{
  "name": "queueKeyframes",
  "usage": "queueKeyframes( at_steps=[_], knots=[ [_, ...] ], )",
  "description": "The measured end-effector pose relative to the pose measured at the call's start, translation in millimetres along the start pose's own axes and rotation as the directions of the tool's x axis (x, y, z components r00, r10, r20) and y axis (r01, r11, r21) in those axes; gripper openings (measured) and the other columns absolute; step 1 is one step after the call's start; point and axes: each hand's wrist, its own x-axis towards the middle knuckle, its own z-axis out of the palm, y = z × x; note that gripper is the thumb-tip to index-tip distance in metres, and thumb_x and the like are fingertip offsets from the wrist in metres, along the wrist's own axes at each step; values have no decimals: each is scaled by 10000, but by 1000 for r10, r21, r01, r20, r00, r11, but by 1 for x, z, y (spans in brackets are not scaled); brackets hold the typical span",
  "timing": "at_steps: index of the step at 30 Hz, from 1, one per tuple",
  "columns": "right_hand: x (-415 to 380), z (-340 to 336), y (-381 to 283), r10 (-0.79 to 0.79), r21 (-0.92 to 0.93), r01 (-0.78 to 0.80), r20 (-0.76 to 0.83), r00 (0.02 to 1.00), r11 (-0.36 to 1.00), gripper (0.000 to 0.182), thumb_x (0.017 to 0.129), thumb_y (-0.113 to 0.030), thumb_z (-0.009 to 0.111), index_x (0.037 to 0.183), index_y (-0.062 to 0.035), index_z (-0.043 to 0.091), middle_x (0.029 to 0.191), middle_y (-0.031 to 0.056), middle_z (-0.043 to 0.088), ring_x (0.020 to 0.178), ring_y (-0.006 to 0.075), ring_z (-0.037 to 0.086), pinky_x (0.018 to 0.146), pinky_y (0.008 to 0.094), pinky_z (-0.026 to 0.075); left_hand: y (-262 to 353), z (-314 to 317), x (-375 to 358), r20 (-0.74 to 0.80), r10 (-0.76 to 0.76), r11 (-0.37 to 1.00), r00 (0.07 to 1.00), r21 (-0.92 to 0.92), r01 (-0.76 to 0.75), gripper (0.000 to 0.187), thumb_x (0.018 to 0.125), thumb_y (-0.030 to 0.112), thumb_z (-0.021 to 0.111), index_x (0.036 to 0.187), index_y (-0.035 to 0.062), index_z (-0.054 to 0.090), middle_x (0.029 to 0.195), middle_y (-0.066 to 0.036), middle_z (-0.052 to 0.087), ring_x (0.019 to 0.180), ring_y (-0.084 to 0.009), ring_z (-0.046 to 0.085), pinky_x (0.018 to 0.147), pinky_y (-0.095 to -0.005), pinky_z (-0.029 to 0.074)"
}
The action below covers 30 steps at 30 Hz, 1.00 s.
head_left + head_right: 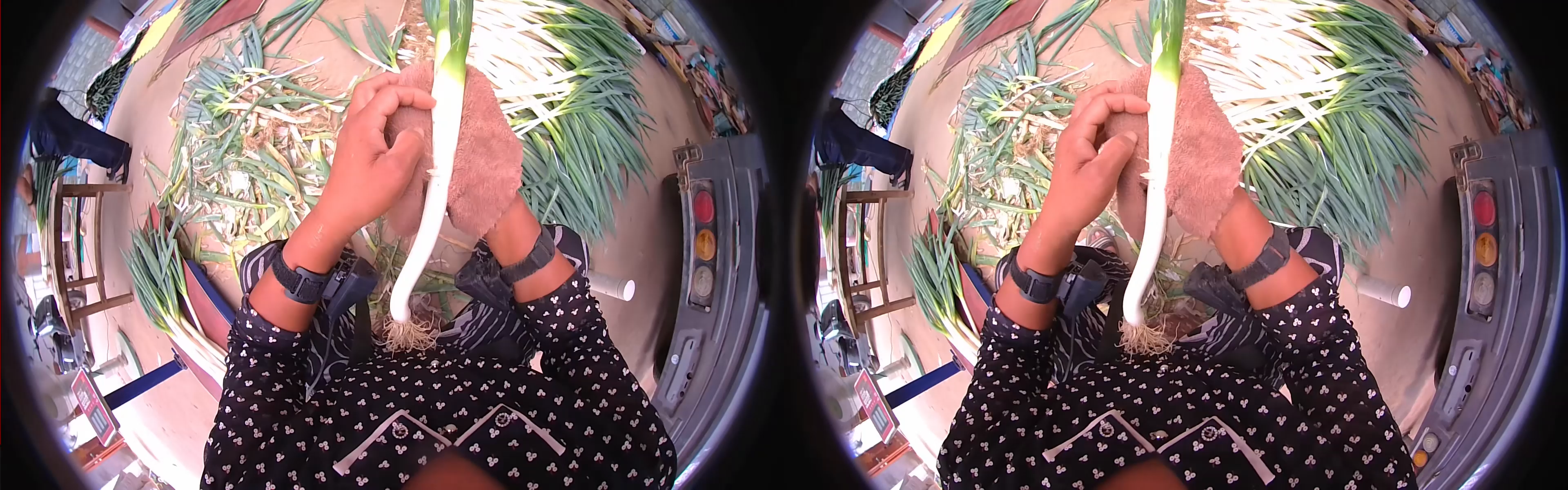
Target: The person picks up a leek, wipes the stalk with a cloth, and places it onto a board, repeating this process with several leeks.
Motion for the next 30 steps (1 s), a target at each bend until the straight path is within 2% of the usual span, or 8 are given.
queueKeyframes(
  at_steps=[4,6,8,10,16,22,24,30],
  knots=[
    [-1,-4,12,281,543,-236,-1,960,806,461,823,-110,584,1229,-29,380,1025,56,543,903,128,550,766,229,472,6,6,1,-22,-169,969,985,-186,162,140,755,60,555,889,24,574,976,-85,521,962,-191,481,854,-291,378],
    [-5,-7,9,-24,-212,28,19,1000,977,503,830,-108,578,1270,-29,349,1045,60,542,925,133,548,786,235,471,4,9,0,30,-272,924,962,-270,270,111,794,67,565,896,26,556,893,0,558,797,-65,521,726,-214,421],
    [-6,-6,5,-67,-294,78,48,997,952,520,839,-107,569,1295,-30,330,1067,62,538,946,134,543,808,241,468,7,12,-1,70,-358,810,931,-473,348,107,795,56,567,895,32,539,866,-3,558,786,-60,527,716,-204,430],
    [-5,0,-3,148,302,-139,-4,989,943,513,850,-106,556,1302,-30,325,1091,61,532,967,130,535,830,245,462,8,14,-3,96,-394,721,914,-585,372,111,775,51,574,879,31,541,852,-5,554,793,-60,516,720,-203,425],
    [-7,-4,6,90,276,-92,22,996,957,479,866,-124,535,1297,-36,345,1124,58,531,982,142,537,858,247,451,11,16,-4,109,-419,610,902,-702,368,146,738,38,569,880,27,539,837,-6,547,779,-59,492,704,-203,412],
    [5,-5,-18,-110,-643,207,188,976,737,406,884,-131,503,1262,-51,379,1114,68,531,981,144,542,832,245,466,4,11,-5,287,-424,433,859,-769,471,230,728,18,548,954,28,505,850,-16,538,789,-63,498,704,-215,425],
    [2,-6,8,-41,-55,45,77,996,997,370,885,-146,506,1230,-56,408,1084,66,541,967,148,548,824,246,472,3,15,-5,236,-409,534,882,-721,441,271,727,20,546,995,29,507,880,-27,537,828,-79,506,713,-225,435],
    [7,-23,71,148,771,-139,59,987,622,318,901,-203,483,1187,-67,446,1040,59,556,923,164,566,792,252,493,14,14,-4,280,-312,620,908,-665,418,524,756,-24,519,1253,45,369,1091,-82,495,847,-113,569,737,-227,479]
  ],
)
